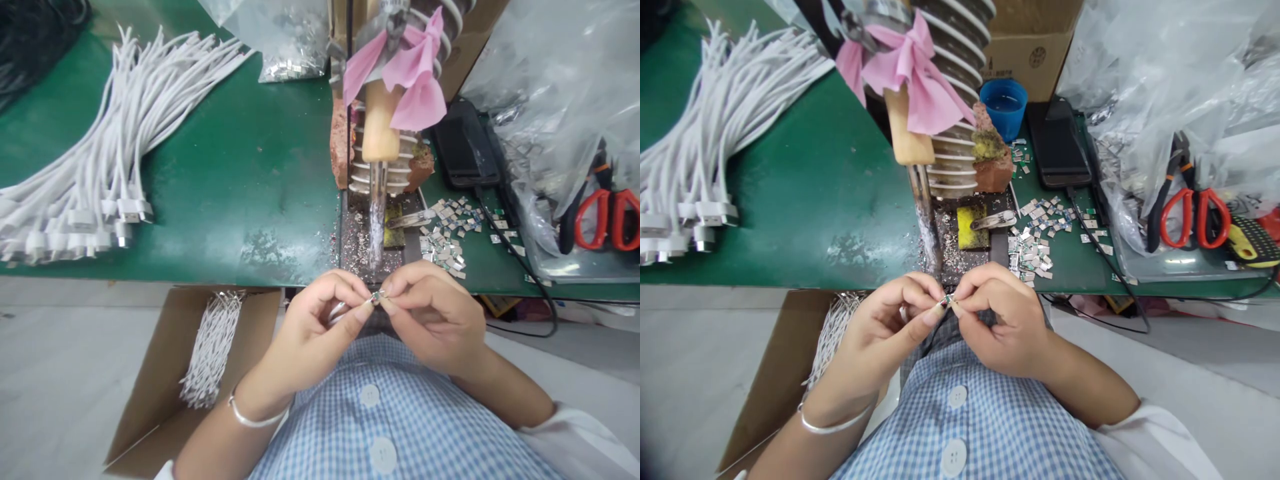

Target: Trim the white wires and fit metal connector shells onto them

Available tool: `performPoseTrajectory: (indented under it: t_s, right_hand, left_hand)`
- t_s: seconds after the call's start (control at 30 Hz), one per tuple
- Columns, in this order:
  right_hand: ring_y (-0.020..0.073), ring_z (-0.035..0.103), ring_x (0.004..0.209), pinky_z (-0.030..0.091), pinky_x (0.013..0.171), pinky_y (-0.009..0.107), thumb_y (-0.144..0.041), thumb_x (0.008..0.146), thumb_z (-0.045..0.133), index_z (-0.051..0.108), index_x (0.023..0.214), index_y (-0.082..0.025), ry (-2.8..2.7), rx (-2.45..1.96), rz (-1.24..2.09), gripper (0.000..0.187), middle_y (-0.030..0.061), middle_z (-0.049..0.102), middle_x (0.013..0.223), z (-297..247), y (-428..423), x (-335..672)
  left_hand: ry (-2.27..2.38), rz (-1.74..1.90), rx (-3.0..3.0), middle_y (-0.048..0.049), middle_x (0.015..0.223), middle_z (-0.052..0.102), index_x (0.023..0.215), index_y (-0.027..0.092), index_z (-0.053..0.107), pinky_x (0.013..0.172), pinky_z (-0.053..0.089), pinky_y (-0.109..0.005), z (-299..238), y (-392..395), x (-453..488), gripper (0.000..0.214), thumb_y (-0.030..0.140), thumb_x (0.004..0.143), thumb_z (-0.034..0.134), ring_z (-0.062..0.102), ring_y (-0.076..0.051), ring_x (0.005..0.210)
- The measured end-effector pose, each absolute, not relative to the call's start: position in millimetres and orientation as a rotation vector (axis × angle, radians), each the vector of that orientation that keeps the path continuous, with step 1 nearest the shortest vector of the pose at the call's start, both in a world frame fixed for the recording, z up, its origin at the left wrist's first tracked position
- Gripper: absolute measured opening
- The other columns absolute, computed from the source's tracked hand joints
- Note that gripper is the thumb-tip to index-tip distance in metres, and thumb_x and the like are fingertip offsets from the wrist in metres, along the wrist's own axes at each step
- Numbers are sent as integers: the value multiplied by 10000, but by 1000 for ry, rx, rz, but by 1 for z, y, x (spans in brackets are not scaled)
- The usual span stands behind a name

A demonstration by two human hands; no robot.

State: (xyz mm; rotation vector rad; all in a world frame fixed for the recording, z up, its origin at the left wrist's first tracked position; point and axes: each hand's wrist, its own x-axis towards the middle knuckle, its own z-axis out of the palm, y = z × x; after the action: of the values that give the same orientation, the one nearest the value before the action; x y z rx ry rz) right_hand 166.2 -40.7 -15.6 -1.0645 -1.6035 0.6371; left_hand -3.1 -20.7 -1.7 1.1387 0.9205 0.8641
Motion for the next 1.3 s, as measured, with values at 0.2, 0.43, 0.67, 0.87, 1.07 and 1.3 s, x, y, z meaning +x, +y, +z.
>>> performPoseTrajectory:
  t_s: [0.2,0.43,0.67,0.87,1.07,1.3]
  right_hand:
    - [132,626,741,543,647,273,-33,778,610,584,757,-190,-1593,-1078,684,161,14,617,805,-12,-39,166]
    - [148,624,772,546,664,298,-56,777,623,611,745,-199,-1590,-1103,744,147,21,619,832,-7,-35,167]
    - [143,612,772,538,674,301,-35,774,615,617,749,-197,-1593,-1085,711,164,19,606,835,-6,-29,167]
    - [137,596,782,527,686,295,-25,766,628,624,746,-190,-1590,-1065,700,166,14,592,838,-5,-25,168]
    - [138,595,781,519,680,291,-26,769,634,623,743,-192,-1584,-1059,689,169,11,593,842,-5,-24,166]
    - [122,578,802,503,700,275,-8,759,640,614,736,-175,-1597,-1041,689,170,10,586,849,-4,-24,166]
  left_hand:
    - [919,868,1245,-32,888,622,742,175,628,647,481,-216,-1,-19,-6,125,101,843,636,589,-110,755]
    - [944,833,1380,-52,891,643,714,170,645,611,472,-234,5,-8,-10,115,126,817,669,599,-132,742]
    - [886,795,1356,-35,867,643,709,168,657,594,459,-218,8,2,-12,116,110,808,677,591,-113,715]
    - [882,778,1377,-35,845,653,697,167,665,597,461,-228,10,10,-11,123,110,807,676,590,-118,705]
    - [871,795,1374,-32,843,658,698,167,666,605,465,-236,12,11,-12,122,112,807,677,588,-116,688]
    - [837,815,1382,-16,832,640,706,149,659,591,439,-204,13,12,-11,131,60,801,666,560,-86,683]
